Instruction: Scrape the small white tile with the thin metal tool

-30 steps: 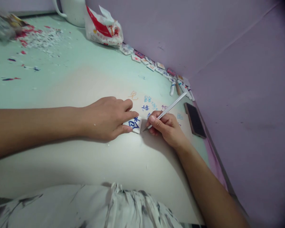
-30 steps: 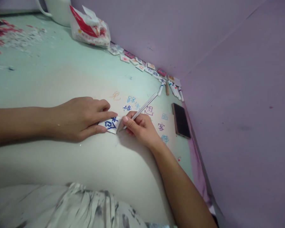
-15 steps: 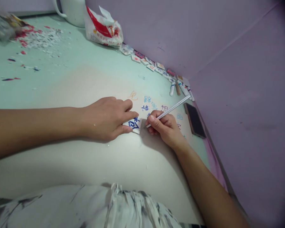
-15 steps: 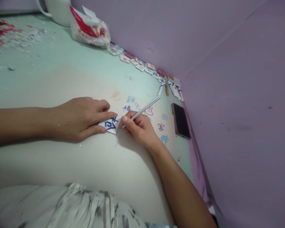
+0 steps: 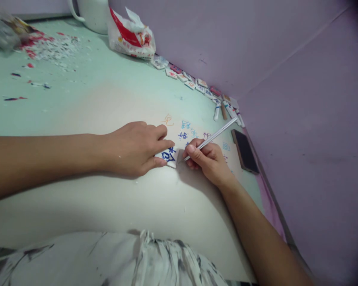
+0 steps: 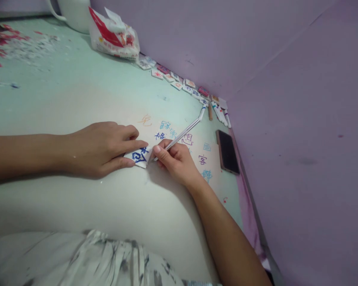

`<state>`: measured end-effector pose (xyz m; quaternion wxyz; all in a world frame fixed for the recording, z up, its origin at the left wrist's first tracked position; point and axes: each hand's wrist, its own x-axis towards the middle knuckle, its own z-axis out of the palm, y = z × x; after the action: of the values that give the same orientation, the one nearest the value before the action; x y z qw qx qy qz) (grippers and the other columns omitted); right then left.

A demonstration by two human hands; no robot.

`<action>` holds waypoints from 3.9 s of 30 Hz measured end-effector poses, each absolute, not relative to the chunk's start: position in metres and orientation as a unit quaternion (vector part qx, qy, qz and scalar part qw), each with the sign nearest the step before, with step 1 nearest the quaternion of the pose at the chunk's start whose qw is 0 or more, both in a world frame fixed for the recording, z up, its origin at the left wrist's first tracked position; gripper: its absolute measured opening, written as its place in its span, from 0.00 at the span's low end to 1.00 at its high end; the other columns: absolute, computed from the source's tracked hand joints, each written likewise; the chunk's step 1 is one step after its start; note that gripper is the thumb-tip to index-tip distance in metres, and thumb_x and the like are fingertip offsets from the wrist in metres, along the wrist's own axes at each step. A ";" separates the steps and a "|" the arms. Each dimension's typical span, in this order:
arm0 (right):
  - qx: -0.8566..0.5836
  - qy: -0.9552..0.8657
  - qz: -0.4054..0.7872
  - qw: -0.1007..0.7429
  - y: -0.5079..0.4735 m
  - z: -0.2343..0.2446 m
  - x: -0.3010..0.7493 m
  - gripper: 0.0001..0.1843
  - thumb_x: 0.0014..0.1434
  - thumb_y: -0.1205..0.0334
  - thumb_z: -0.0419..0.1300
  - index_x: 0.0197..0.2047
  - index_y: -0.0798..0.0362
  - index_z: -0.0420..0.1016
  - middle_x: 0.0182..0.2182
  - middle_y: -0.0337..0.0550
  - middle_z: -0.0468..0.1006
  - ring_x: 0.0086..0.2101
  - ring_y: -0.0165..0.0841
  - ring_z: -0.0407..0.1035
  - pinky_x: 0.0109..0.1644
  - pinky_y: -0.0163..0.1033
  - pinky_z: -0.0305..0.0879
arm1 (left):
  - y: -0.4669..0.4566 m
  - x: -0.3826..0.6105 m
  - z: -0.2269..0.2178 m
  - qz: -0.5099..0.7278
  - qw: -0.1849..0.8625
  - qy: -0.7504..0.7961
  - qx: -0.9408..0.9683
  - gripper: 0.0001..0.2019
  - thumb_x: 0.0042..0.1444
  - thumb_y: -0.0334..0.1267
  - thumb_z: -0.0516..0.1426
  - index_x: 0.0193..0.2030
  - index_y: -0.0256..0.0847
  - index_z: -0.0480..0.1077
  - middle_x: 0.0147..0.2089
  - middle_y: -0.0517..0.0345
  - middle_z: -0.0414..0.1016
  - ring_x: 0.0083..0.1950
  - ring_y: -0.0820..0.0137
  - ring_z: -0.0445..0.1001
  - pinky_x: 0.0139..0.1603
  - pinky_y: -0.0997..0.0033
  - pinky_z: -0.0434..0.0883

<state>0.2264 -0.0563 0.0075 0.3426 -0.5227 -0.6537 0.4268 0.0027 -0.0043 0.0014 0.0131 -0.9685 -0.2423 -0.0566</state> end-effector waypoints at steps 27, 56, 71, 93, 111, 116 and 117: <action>-0.529 -0.646 0.435 0.335 -0.055 0.007 0.227 0.30 0.56 0.32 0.61 0.27 0.53 0.74 0.19 0.36 0.68 0.20 0.26 0.59 0.25 0.35 0.55 | -0.004 0.002 0.002 -0.057 -0.001 -0.248 -0.967 0.23 0.67 0.51 0.47 0.61 0.45 0.69 0.50 0.47 0.72 0.37 0.63 0.73 0.39 0.62 0.64; -0.521 -0.681 0.417 0.302 -0.056 0.012 0.228 0.31 0.59 0.32 0.59 0.25 0.55 0.73 0.24 0.38 0.70 0.22 0.25 0.62 0.27 0.35 0.58 | -0.004 0.002 0.002 -0.052 0.001 -0.249 -0.967 0.22 0.67 0.51 0.47 0.61 0.45 0.69 0.51 0.47 0.72 0.38 0.62 0.73 0.39 0.63 0.63; -0.527 -0.680 0.416 0.294 -0.056 0.012 0.228 0.32 0.58 0.31 0.59 0.24 0.55 0.72 0.25 0.37 0.69 0.22 0.25 0.62 0.28 0.35 0.59 | -0.004 0.002 0.001 -0.058 0.019 -0.245 -0.968 0.23 0.67 0.51 0.46 0.60 0.45 0.69 0.49 0.47 0.72 0.36 0.62 0.72 0.37 0.63 0.61; -0.526 -0.678 0.423 0.289 -0.057 0.013 0.228 0.32 0.59 0.32 0.59 0.23 0.54 0.70 0.27 0.37 0.69 0.23 0.24 0.62 0.29 0.35 0.59 | -0.004 0.003 0.000 -0.054 0.011 -0.250 -0.967 0.23 0.67 0.51 0.47 0.61 0.46 0.69 0.50 0.47 0.72 0.37 0.62 0.72 0.39 0.63 0.63; -0.534 -0.683 0.414 0.278 -0.057 0.014 0.229 0.33 0.58 0.31 0.58 0.22 0.54 0.68 0.28 0.39 0.70 0.24 0.25 0.63 0.29 0.35 0.60 | -0.004 0.003 0.001 -0.064 0.002 -0.247 -0.967 0.23 0.66 0.51 0.47 0.61 0.45 0.70 0.49 0.47 0.72 0.36 0.62 0.72 0.38 0.62 0.63; -0.534 -0.683 0.415 0.277 -0.057 0.015 0.229 0.33 0.58 0.31 0.58 0.22 0.54 0.69 0.28 0.39 0.70 0.24 0.25 0.63 0.29 0.35 0.60 | -0.005 0.003 0.002 -0.055 0.005 -0.248 -0.967 0.23 0.67 0.50 0.47 0.60 0.44 0.70 0.49 0.46 0.72 0.36 0.63 0.72 0.38 0.62 0.63; -0.535 -0.682 0.414 0.277 -0.057 0.015 0.229 0.33 0.58 0.31 0.58 0.23 0.54 0.69 0.27 0.39 0.70 0.24 0.25 0.63 0.29 0.35 0.60 | -0.005 0.003 0.002 -0.054 0.006 -0.248 -0.967 0.23 0.67 0.50 0.47 0.61 0.44 0.70 0.50 0.46 0.72 0.36 0.63 0.72 0.38 0.62 0.63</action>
<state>0.2290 -0.0566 0.0148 0.2770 -0.5348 -0.6823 0.4145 0.0029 -0.0046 0.0020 0.0062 -0.9672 -0.2484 -0.0536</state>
